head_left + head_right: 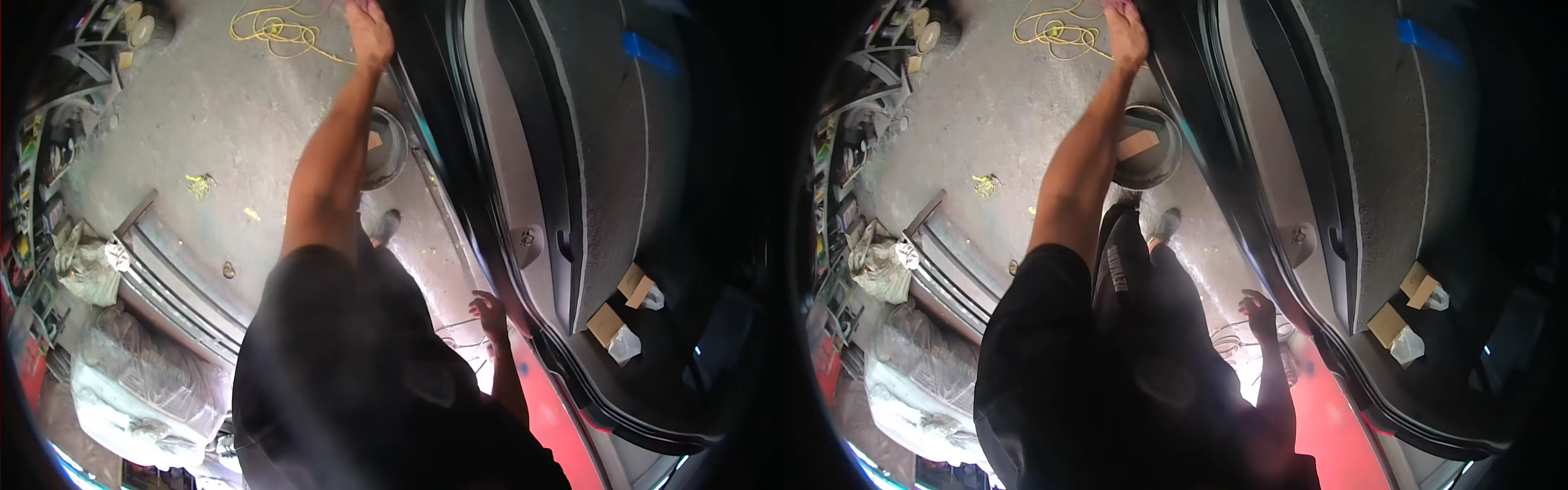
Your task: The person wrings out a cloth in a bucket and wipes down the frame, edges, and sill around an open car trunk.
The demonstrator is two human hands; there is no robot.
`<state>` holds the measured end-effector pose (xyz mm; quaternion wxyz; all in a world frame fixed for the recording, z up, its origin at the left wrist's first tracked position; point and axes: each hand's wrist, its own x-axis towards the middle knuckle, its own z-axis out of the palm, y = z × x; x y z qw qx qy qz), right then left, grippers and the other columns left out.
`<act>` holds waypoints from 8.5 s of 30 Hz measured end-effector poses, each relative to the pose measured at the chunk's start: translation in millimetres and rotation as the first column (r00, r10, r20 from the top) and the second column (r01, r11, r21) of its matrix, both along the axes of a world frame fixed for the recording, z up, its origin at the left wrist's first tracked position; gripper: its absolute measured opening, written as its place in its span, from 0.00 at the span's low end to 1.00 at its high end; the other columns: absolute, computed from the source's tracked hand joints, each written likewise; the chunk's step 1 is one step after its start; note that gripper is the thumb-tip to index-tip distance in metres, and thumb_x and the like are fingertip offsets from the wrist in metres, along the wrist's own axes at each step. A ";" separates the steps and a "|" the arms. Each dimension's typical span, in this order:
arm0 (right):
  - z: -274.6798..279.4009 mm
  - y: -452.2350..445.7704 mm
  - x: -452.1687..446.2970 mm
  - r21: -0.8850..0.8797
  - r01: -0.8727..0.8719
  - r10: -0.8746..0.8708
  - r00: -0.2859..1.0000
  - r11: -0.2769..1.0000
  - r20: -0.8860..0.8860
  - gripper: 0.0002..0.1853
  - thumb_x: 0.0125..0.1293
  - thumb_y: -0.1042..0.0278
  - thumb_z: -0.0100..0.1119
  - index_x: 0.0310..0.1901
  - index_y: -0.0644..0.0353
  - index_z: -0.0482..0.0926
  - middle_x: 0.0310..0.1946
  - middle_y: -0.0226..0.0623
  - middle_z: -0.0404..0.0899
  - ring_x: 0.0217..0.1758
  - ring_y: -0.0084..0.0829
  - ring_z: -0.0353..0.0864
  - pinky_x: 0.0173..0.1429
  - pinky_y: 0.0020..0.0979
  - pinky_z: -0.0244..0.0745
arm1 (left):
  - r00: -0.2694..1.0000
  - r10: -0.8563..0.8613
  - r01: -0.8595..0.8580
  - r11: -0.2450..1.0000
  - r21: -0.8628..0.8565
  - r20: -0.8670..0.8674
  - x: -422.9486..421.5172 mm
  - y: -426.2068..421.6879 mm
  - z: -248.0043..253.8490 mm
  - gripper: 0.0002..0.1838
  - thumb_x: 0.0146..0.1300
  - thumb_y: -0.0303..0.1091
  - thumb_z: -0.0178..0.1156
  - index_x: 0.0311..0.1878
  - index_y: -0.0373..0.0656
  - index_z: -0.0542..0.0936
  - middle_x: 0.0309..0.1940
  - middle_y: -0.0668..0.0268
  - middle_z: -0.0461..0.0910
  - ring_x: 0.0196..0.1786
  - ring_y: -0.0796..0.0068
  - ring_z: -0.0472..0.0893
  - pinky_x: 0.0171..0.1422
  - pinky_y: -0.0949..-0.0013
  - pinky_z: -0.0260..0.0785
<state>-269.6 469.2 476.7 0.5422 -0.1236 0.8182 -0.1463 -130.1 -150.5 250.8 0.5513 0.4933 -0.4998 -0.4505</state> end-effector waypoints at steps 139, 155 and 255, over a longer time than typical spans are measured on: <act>-78.7 -606.0 104.4 -0.330 -0.617 0.169 0.610 0.714 -0.774 0.27 0.75 0.54 0.52 0.74 0.39 0.71 0.33 0.54 0.86 0.38 0.60 0.87 0.47 0.54 0.84 | 0.750 -0.626 0.642 0.610 0.465 -0.213 89.9 -44.0 82.7 0.11 0.62 0.21 0.58 0.49 0.35 0.76 0.38 0.62 0.81 0.33 0.74 0.81 0.36 0.68 0.76; -80.7 -629.5 66.2 -0.155 -0.696 0.472 0.616 0.701 -0.630 0.36 0.69 0.58 0.59 0.79 0.48 0.65 0.50 0.53 0.86 0.47 0.55 0.88 0.52 0.48 0.84 | 0.743 -0.451 0.665 0.583 0.467 -0.495 93.3 -31.5 94.1 0.15 0.70 0.23 0.57 0.58 0.34 0.74 0.36 0.59 0.83 0.31 0.68 0.85 0.36 0.67 0.79; 163.9 -686.4 45.0 0.536 -0.844 0.311 -0.507 0.008 -0.804 0.12 0.59 0.59 0.61 0.31 0.58 0.87 0.37 0.41 0.87 0.50 0.41 0.84 0.67 0.51 0.67 | 0.973 -0.209 0.180 0.431 0.884 -0.096 450.6 142.0 -44.6 0.20 0.73 0.45 0.60 0.58 0.40 0.80 0.39 0.58 0.84 0.32 0.65 0.85 0.31 0.65 0.78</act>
